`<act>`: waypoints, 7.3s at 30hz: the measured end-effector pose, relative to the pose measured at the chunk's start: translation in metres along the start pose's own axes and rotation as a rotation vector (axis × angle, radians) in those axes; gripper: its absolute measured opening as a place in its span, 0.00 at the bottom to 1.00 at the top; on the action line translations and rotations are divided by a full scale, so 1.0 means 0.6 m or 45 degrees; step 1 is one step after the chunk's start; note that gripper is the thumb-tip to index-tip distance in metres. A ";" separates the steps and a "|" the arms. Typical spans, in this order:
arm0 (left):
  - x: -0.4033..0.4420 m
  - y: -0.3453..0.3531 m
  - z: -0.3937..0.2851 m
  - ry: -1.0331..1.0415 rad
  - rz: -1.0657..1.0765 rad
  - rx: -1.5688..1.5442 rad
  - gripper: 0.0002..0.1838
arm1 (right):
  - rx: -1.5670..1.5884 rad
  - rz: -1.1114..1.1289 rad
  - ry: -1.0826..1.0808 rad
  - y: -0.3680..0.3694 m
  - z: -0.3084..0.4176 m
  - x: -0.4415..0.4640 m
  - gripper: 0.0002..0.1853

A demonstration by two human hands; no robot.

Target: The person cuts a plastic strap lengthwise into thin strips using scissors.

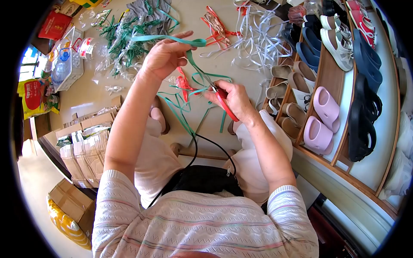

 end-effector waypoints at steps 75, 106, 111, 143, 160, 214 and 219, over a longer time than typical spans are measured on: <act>0.002 -0.021 0.003 -0.006 -0.049 -0.305 0.13 | 0.860 0.213 0.333 -0.019 -0.013 -0.018 0.14; -0.031 0.014 -0.006 -0.090 0.233 0.743 0.21 | 0.238 0.361 0.200 -0.018 -0.024 -0.014 0.15; -0.029 0.010 -0.010 -0.058 0.225 0.749 0.20 | 0.208 0.257 0.098 -0.017 -0.012 -0.011 0.13; -0.014 -0.002 -0.005 0.096 0.015 0.681 0.11 | 0.187 0.135 0.144 -0.011 -0.016 -0.007 0.11; -0.017 0.020 0.008 0.084 -0.047 0.701 0.07 | 0.243 0.066 0.198 -0.007 -0.002 -0.002 0.11; -0.016 -0.008 -0.011 0.120 0.065 -0.013 0.08 | 0.388 -0.022 0.071 -0.007 -0.004 -0.005 0.09; -0.013 0.005 -0.001 0.169 0.066 0.012 0.08 | 0.406 -0.036 0.128 -0.004 -0.010 -0.003 0.10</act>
Point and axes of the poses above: each hand's wrist, its own x-axis towards the middle knuckle, its own y-axis out of the palm, z = x × y, the point moved 3 cm from there along x, towards the middle knuckle, and after that the axes turned 13 degrees about -y, right-handed, at the moved point
